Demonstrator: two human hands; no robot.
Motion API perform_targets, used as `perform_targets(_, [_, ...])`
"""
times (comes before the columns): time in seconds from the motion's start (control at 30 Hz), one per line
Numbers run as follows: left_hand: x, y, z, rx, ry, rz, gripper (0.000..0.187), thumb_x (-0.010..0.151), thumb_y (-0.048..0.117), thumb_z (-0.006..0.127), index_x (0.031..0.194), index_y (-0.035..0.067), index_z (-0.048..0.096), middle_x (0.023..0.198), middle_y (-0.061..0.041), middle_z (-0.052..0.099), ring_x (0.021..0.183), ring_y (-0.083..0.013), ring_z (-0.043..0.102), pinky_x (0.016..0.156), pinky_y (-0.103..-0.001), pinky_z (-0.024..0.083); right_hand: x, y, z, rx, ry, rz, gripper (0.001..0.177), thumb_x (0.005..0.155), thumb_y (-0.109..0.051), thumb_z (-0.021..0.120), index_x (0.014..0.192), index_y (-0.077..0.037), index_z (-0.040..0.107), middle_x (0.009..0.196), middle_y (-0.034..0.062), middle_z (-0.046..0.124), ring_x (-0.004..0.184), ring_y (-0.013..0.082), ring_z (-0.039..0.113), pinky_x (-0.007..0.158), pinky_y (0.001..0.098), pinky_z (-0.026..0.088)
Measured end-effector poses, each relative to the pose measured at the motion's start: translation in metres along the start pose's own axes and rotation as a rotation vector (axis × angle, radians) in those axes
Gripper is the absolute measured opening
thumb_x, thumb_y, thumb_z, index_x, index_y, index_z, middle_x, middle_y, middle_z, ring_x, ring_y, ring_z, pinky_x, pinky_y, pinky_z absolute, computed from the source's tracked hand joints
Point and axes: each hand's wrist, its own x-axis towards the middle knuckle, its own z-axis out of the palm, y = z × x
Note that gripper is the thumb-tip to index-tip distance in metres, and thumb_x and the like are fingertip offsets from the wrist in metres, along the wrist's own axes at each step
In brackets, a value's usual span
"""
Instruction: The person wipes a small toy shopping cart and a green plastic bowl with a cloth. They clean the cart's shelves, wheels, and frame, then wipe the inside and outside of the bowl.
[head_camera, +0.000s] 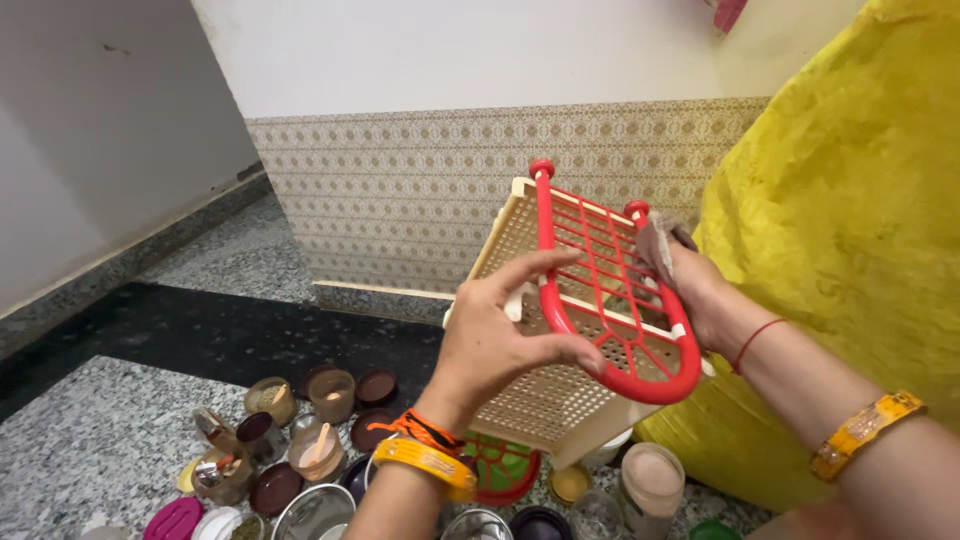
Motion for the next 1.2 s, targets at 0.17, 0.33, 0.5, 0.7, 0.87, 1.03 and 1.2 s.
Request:
perform_targets(0.17, [0.004,-0.038,-0.012,-0.404,0.215,-0.447,0.044,0.083,0.032,0.084,0.117,0.004,0.077,0.103,-0.005,0.073,0.091,-0.0122,0.064,0.081,-0.03,0.053,0.002,-0.002,-0.008,-0.746,0.313,-0.394,0.082,0.107,-0.057,0.058,0.074,0.017,0.066,0.068,0.027,0.062,0.06,0.0362,0.06,0.064,0.051,0.048])
perform_targets(0.33, [-0.01,-0.084,-0.028,-0.648,0.669,-0.694,0.04,0.092,0.04,0.073,0.109,0.004,0.07,0.098,-0.003,0.072,0.089,-0.0126,0.066,0.081,-0.031,0.055,-0.05,-0.025,-0.004,-0.786,0.388,-0.974,0.037,0.105,-0.036,0.056,0.106,-0.002,0.073,0.084,0.0233,0.069,0.08,0.0372,0.068,0.069,0.0491,0.05])
perform_targets(0.5, [-0.008,-0.096,-0.012,-0.969,0.678,-0.631,0.036,0.092,0.036,0.07,0.112,0.007,0.063,0.098,-0.004,0.07,0.088,-0.0163,0.069,0.082,-0.036,0.058,-0.094,-0.007,0.032,-0.791,0.083,-0.946,0.036,0.086,-0.019,0.063,0.119,-0.005,0.065,0.094,0.0133,0.076,0.085,0.0263,0.074,0.075,0.0416,0.057])
perform_targets(0.7, [0.003,-0.062,0.032,-1.063,0.555,-0.62,0.041,0.096,0.04,0.065,0.123,0.01,0.054,0.106,-0.006,0.069,0.095,-0.0167,0.067,0.086,-0.035,0.057,-0.108,0.043,0.105,-0.541,-0.342,-0.864,0.067,0.095,-0.013,0.069,0.153,0.0,0.038,0.115,0.0101,0.055,0.102,0.0162,0.068,0.094,0.0314,0.054])
perform_targets(0.87, [0.01,-0.029,0.029,-1.161,0.274,-0.389,0.057,0.103,0.05,0.06,0.139,0.008,0.044,0.124,-0.007,0.065,0.118,-0.0161,0.063,0.1,-0.032,0.053,-0.096,0.021,0.093,-0.505,-0.19,-0.942,0.038,0.093,-0.022,0.069,0.121,0.002,0.059,0.108,0.0091,0.075,0.103,0.0164,0.073,0.09,0.0324,0.057])
perform_targets(1.03, [0.031,-0.015,-0.008,-0.367,0.064,-0.679,0.071,0.088,0.04,0.075,0.145,0.01,0.045,0.128,-0.013,0.069,0.124,-0.0249,0.067,0.103,-0.04,0.052,-0.087,-0.006,0.07,-0.588,-0.124,-0.916,0.049,0.094,-0.039,0.066,0.128,-0.005,0.066,0.11,0.0081,0.079,0.102,0.0189,0.074,0.087,0.0334,0.055])
perform_targets(1.2, [0.027,-0.002,-0.034,0.722,0.003,-0.202,0.079,0.066,0.032,0.086,0.138,0.012,0.06,0.14,-0.009,0.06,0.133,-0.0321,0.052,0.108,-0.047,0.044,-0.094,-0.014,0.067,-0.866,-0.198,-0.916,0.053,0.09,-0.049,0.064,0.124,-0.009,0.067,0.094,0.0085,0.077,0.085,0.0214,0.077,0.075,0.0359,0.057])
